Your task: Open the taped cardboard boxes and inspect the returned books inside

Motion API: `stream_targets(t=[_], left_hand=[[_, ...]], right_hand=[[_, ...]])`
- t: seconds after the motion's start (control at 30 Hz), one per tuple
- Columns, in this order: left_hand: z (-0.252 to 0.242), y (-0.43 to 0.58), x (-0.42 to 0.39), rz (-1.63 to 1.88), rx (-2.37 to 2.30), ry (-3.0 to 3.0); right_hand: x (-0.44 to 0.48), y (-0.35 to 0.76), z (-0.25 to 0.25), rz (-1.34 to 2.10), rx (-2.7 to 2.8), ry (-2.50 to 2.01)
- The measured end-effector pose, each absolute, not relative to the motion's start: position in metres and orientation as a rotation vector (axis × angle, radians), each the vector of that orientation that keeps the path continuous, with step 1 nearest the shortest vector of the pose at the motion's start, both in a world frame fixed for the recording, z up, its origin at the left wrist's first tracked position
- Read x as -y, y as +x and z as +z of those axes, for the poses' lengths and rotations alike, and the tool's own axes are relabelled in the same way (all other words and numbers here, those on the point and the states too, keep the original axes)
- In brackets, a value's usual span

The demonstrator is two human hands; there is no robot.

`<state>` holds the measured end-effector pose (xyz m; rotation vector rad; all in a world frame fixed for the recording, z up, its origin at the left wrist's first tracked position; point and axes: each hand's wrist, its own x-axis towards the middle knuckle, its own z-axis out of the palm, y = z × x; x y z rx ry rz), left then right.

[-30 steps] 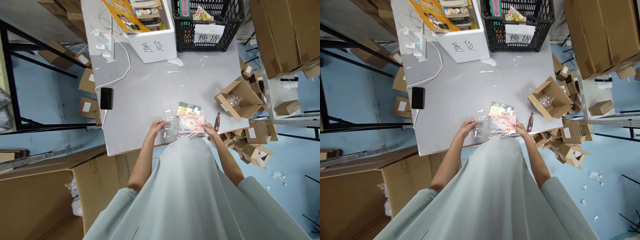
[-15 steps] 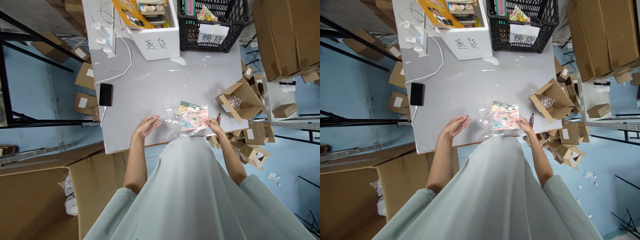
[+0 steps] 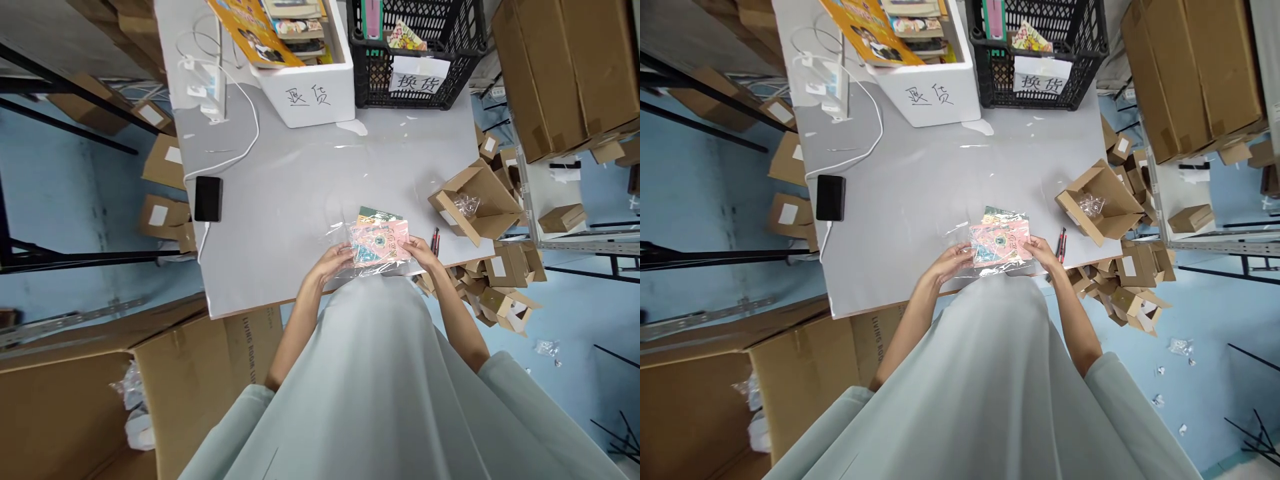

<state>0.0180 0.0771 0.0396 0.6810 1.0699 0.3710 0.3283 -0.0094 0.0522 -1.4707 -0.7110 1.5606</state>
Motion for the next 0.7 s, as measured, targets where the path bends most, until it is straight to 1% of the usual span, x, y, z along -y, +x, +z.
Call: stream_targets(t=[0.07, 0.17, 0.33, 0.5, 0.6, 0.7], left_hand=[[0.041, 0.02, -0.074, 0.342, -1.079, 0.774], [0.041, 0.02, -0.074, 0.395, -1.142, 0.853], [0.027, -0.002, -0.086, 0.467, -1.276, 0.879], [0.0, -0.014, -0.106, 0.455, -1.449, 0.87], [-0.02, 0.004, -0.115, 0.407, -1.498, 0.884], [-0.039, 0.028, -0.118, 0.361, -1.567, 0.896]], right_hand=[[0.011, 0.325, 0.056, 1.571, 0.753, -1.505], [0.014, 0.327, 0.056, 1.54, 0.746, -1.577], [0.031, 0.361, 0.058, 1.307, 0.562, -1.73], [0.069, 0.418, 0.096, 1.02, 0.565, -1.752], [0.091, 0.456, 0.123, 0.885, 0.508, -1.746], [0.106, 0.5, 0.135, 0.693, 0.382, -1.749]])
